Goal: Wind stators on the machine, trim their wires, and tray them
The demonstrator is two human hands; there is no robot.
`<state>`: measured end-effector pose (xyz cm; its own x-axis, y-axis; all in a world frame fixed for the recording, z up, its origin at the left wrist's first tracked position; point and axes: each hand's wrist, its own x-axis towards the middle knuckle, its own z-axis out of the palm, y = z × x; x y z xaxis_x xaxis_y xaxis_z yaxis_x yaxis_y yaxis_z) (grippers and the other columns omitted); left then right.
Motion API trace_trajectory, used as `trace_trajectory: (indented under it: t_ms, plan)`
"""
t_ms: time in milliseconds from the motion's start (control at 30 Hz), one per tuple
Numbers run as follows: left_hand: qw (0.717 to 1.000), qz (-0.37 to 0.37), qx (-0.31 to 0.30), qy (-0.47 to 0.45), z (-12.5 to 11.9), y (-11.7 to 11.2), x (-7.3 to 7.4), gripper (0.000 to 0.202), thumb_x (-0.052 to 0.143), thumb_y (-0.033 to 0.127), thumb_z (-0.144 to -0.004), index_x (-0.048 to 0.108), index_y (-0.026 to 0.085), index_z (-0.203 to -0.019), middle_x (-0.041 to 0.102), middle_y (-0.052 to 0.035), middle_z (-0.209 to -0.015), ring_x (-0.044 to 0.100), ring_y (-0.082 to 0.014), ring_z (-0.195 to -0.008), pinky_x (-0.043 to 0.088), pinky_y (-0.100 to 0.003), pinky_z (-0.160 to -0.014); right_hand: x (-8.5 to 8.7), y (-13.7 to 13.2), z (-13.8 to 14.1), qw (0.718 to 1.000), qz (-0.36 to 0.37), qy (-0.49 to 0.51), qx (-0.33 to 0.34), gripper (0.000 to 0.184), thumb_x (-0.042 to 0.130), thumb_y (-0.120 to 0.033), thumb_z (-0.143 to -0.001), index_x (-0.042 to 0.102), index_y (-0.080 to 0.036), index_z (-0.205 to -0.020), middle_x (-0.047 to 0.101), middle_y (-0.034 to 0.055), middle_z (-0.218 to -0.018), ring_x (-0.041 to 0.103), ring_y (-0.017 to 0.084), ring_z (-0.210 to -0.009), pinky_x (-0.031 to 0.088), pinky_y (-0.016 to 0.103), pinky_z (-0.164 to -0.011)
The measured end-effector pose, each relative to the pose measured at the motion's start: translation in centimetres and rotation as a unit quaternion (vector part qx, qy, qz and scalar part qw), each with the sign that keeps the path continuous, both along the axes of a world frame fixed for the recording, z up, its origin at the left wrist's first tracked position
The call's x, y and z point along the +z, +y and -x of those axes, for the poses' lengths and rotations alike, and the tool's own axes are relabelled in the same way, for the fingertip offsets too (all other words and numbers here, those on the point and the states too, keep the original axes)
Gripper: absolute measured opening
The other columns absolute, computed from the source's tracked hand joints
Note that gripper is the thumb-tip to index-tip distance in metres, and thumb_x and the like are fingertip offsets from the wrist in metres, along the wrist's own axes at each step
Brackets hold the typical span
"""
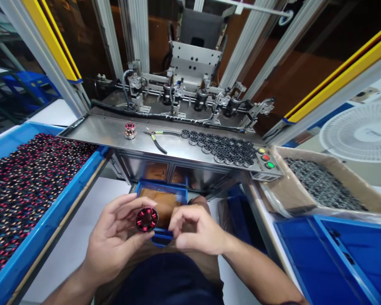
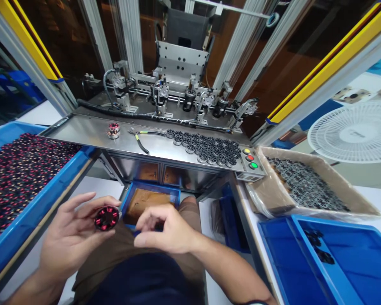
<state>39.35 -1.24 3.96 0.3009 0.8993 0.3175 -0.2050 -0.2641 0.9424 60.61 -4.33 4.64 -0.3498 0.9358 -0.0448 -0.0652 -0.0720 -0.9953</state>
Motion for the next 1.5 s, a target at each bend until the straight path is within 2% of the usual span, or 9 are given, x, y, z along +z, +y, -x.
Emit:
trace_trajectory:
  t_ms: [200,467,567,667,833,967,1167,1333,1500]
  plan:
    - [0.998,-0.044,0.009,0.034,-0.6,-0.9,-0.3,0.068,0.068,0.001,-0.077,0.047,0.033,-0.133,0.072,0.0011,-0.117,0.069,-0.0137,-0.108,0.057,-0.020,-0.089,2.6,0.6,1.9,0.988,-0.103,0.009,-0.115,0.036,0.085,-0.037,-0.066,0.056,-0.018,-0.074,0.056,-0.0025,-0.070,0.048,0.010,-0.063,0.041,0.025,-0.063]
    - [0.995,0.089,-0.052,0.003,-0.2,0.0,0.0,0.050,0.070,0.007,-0.079,0.058,0.031,-0.121,0.072,-0.0034,-0.118,0.072,-0.0162,-0.098,0.060,-0.023,-0.082,0.7,-0.1,3.5,0.982,-0.019,0.069,-0.175,0.030,0.068,-0.041,-0.084,0.051,-0.018,-0.073,0.054,-0.0024,-0.068,0.049,0.010,-0.061,0.041,0.025,-0.061]
    - [0.987,0.127,-0.096,-0.022,-0.2,0.2,-0.2,0.038,0.071,0.013,-0.079,0.065,0.025,-0.115,0.069,-0.0093,-0.122,0.072,-0.0170,-0.091,0.060,-0.023,-0.078,0.2,-0.3,3.6,0.981,-0.027,0.064,-0.179,0.029,0.067,-0.041,-0.085,0.051,-0.018,-0.074,0.051,-0.0027,-0.067,0.049,0.010,-0.061,0.041,0.026,-0.061]
    - [0.982,0.149,-0.096,-0.066,-0.5,0.2,-0.4,0.048,0.080,0.025,-0.071,0.066,0.021,-0.117,0.065,-0.0141,-0.127,0.071,-0.0207,-0.094,0.060,-0.026,-0.079,-0.1,-0.5,3.8,0.980,-0.053,0.054,-0.184,0.028,0.066,-0.040,-0.085,0.051,-0.019,-0.075,0.051,-0.0022,-0.070,0.048,0.011,-0.062,0.041,0.027,-0.062]
    - [0.999,0.042,0.023,-0.011,-1.1,-0.1,-0.8,0.042,0.083,0.014,-0.065,0.072,0.025,-0.104,0.068,-0.0066,-0.113,0.066,-0.0206,-0.106,0.058,-0.023,-0.082,-0.6,-0.7,4.0,0.980,-0.077,0.018,-0.185,0.028,0.065,-0.039,-0.086,0.050,-0.019,-0.074,0.051,-0.0016,-0.070,0.045,0.011,-0.064,0.039,0.028,-0.064]
    - [0.988,-0.066,0.112,0.081,-0.8,-0.8,-1.2,0.050,0.076,0.005,-0.069,0.066,0.025,-0.115,0.070,-0.0054,-0.111,0.068,-0.0201,-0.102,0.058,-0.030,-0.089,-0.4,-0.5,4.0,0.978,-0.118,0.037,-0.167,0.024,0.067,-0.037,-0.084,0.050,-0.019,-0.084,0.051,-0.0002,-0.080,0.046,0.012,-0.072,0.040,0.028,-0.067]
    - [0.977,-0.160,0.089,0.106,-0.3,-1.2,-1.4,0.053,0.074,0.001,-0.068,0.065,0.025,-0.113,0.071,-0.0058,-0.107,0.068,-0.0236,-0.102,0.059,-0.037,-0.088,0.1,0.0,4.5,0.980,-0.146,0.053,-0.127,0.022,0.060,-0.038,-0.089,0.049,-0.020,-0.083,0.051,0.0012,-0.083,0.049,0.014,-0.078,0.043,0.030,-0.075]
    - [0.986,-0.111,0.097,0.082,-0.6,-1.1,-1.5,0.049,0.074,0.001,-0.068,0.065,0.022,-0.111,0.071,-0.0057,-0.110,0.069,-0.0209,-0.101,0.060,-0.033,-0.089,-0.7,-0.2,5.6,0.971,-0.094,0.103,-0.196,0.025,0.052,-0.039,-0.095,0.045,-0.020,-0.081,0.050,0.0002,-0.081,0.046,0.012,-0.074,0.041,0.028,-0.071]
    - [0.985,-0.110,0.089,0.103,-0.5,-1.0,-1.2,0.047,0.072,0.001,-0.070,0.064,0.022,-0.111,0.071,-0.0055,-0.109,0.069,-0.0208,-0.102,0.059,-0.034,-0.091,-1.2,-0.2,5.1,0.970,-0.094,0.089,-0.206,0.019,0.052,-0.037,-0.095,0.048,-0.020,-0.086,0.051,0.0010,-0.084,0.048,0.013,-0.077,0.042,0.028,-0.073]
